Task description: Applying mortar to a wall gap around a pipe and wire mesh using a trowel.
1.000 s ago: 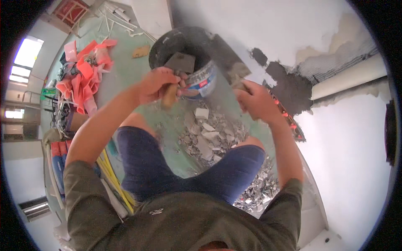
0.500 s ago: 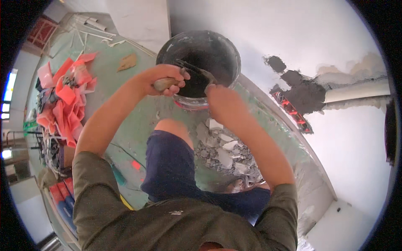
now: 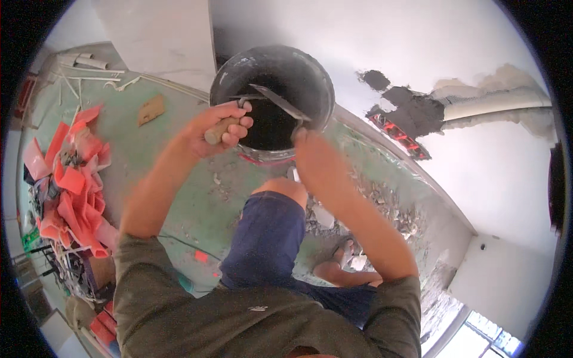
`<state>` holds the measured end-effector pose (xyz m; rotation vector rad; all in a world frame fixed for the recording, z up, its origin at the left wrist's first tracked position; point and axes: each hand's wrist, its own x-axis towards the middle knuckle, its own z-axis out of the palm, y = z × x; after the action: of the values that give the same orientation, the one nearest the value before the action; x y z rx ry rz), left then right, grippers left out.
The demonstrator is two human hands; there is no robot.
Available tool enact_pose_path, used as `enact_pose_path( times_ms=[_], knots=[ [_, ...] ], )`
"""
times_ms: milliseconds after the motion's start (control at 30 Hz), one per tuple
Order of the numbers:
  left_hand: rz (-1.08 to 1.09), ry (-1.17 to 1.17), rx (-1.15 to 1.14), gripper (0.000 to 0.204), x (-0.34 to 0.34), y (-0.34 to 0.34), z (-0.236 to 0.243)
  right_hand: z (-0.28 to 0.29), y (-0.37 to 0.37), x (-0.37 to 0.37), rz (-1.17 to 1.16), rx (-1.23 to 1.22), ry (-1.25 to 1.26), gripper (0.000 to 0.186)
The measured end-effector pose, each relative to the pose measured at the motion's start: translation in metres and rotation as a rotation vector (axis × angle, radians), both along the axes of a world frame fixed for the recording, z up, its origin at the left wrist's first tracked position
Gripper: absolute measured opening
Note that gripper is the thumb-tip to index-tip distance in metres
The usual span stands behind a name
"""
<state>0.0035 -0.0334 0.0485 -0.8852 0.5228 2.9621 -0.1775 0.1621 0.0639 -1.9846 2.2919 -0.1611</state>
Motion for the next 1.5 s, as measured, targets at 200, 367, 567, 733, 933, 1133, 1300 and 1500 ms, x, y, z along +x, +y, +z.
enact_pose_path(
  times_ms=[200, 367, 567, 733, 933, 1133, 1300, 1500],
  knots=[
    [0.21, 0.159, 0.208, 0.013, 0.006, -0.013, -0.024, 0.028, 0.033, -0.007, -0.091, 0.115, 0.039, 0.016],
    [0.117, 0.105, 0.351, 0.015, -0.008, 0.001, -0.013, 0.011, 0.014, -0.008, 0.017, -0.028, 0.011, 0.02],
    [-0.005, 0.255, 0.283, 0.017, 0.01, 0.003, -0.022, 0.029, 0.002, -0.02, -0.097, 0.229, 0.02, 0.025],
    [0.081, -0.049, -0.015, 0.014, 0.011, 0.009, -0.003, 0.055, 0.003, -0.008, -0.115, 0.074, -0.162, 0.033],
    [0.05, -0.241, -0.406, 0.011, 0.007, -0.005, 0.014, 0.071, 0.016, -0.012, -0.113, 0.134, -0.152, 0.038],
    [0.193, 0.235, 0.229, 0.017, 0.009, -0.005, -0.002, 0.052, 0.029, 0.012, -0.107, -0.001, -0.323, 0.038],
    [0.106, 0.326, 0.375, 0.017, 0.004, 0.014, -0.011, 0.05, 0.024, 0.034, -0.142, 0.021, -0.388, 0.038],
    [0.121, 0.171, 0.13, 0.014, 0.014, 0.025, -0.003, 0.052, 0.007, 0.022, -0.177, 0.083, -0.276, 0.032]
  ],
)
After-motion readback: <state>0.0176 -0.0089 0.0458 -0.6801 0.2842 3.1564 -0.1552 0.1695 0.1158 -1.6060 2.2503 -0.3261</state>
